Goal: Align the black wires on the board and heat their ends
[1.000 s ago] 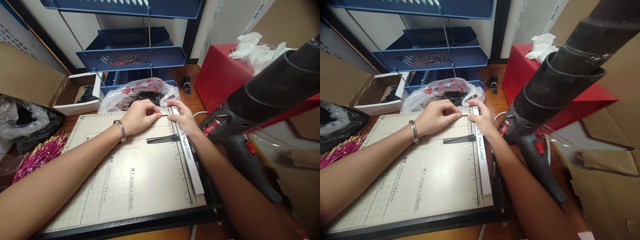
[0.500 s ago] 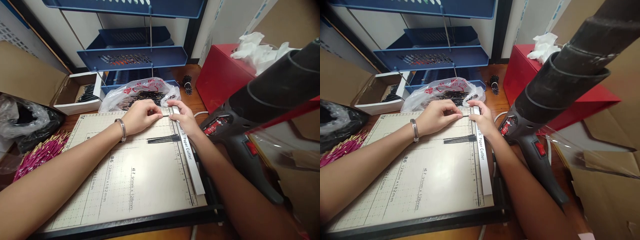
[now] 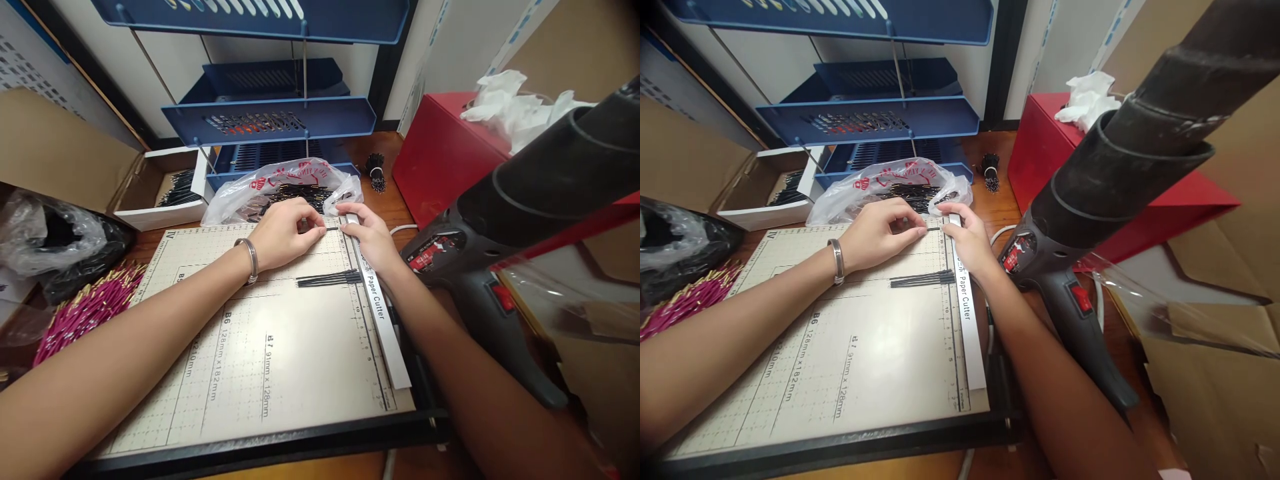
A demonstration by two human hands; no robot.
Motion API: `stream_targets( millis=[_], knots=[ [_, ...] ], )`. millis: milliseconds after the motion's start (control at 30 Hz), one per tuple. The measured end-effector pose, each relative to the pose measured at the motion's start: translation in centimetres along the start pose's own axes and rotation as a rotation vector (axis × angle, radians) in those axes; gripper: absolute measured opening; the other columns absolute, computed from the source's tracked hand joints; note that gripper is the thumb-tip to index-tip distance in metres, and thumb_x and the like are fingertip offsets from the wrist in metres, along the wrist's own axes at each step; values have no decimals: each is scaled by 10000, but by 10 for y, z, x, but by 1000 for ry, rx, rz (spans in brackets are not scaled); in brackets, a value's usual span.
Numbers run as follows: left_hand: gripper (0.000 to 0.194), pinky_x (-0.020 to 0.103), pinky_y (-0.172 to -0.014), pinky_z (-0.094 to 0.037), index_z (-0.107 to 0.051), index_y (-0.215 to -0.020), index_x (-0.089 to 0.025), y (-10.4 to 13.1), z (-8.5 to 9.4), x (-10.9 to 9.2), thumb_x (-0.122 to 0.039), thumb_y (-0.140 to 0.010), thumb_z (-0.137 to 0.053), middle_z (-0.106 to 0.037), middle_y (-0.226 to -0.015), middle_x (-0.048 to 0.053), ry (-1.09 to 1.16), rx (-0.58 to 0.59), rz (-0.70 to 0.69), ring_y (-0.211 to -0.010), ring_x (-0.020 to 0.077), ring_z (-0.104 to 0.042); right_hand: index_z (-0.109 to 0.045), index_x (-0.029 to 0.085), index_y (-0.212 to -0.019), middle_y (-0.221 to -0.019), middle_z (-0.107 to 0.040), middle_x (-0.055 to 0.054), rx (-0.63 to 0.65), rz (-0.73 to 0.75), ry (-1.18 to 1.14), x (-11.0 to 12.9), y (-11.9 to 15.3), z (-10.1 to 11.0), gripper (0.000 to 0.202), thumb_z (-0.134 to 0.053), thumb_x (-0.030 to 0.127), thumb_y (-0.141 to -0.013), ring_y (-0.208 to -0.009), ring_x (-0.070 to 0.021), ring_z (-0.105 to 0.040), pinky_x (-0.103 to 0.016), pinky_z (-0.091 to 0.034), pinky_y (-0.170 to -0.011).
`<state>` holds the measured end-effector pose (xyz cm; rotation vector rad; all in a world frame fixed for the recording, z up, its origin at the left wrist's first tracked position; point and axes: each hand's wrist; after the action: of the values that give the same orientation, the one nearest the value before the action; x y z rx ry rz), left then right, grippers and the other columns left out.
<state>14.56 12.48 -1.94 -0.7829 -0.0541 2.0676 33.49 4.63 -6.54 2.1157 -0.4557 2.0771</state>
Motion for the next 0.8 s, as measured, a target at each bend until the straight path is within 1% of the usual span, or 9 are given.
stream_targets(
  millis=[200, 400, 533, 800],
  knots=[
    [168, 339, -784, -495, -808, -873, -195, -1, 0, -2, -314, -901, -693, -768, -867, 42, -26, 0, 29, -762, 184, -641, -717, 245, -1023, -1216, -739, -52, 19, -28, 7, 0, -1, 1, 370, -716, 280, -654, -1249, -282, -638, -509, -440, -1218],
    [169, 331, -769, -493, -812, -862, -196, 0, 1, -3, -319, -892, -701, -784, -835, 36, -27, -5, 39, -730, 178, -635, -712, 246, -1018, -1252, -739, -49, 28, -33, -14, 0, -1, 0, 369, -710, 277, -650, -1245, -282, -640, -510, -452, -1203],
    [153, 335, -767, -487, -822, -865, -194, 0, 0, -4, -298, -889, -713, -783, -827, 34, -16, -3, 73, -705, 171, -624, -709, 246, -1013, -1242, -737, -50, 34, -50, -32, 0, -1, 0, 372, -712, 276, -643, -1243, -284, -643, -512, -449, -1209],
    [182, 330, -734, -471, -827, -883, -193, -1, 0, -4, -327, -902, -706, -770, -854, 41, -23, -1, 64, -716, 172, -615, -711, 252, -1053, -1246, -720, -50, 53, -58, -36, -2, -2, 1, 360, -712, 254, -694, -1268, -285, -634, -527, -438, -1227]
  ],
)
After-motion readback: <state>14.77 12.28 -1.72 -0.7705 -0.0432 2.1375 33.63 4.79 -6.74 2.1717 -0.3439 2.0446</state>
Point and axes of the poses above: each hand's wrist, its own y-axis away from the middle knuckle, its own z-axis out of the back of the hand, x = y × z
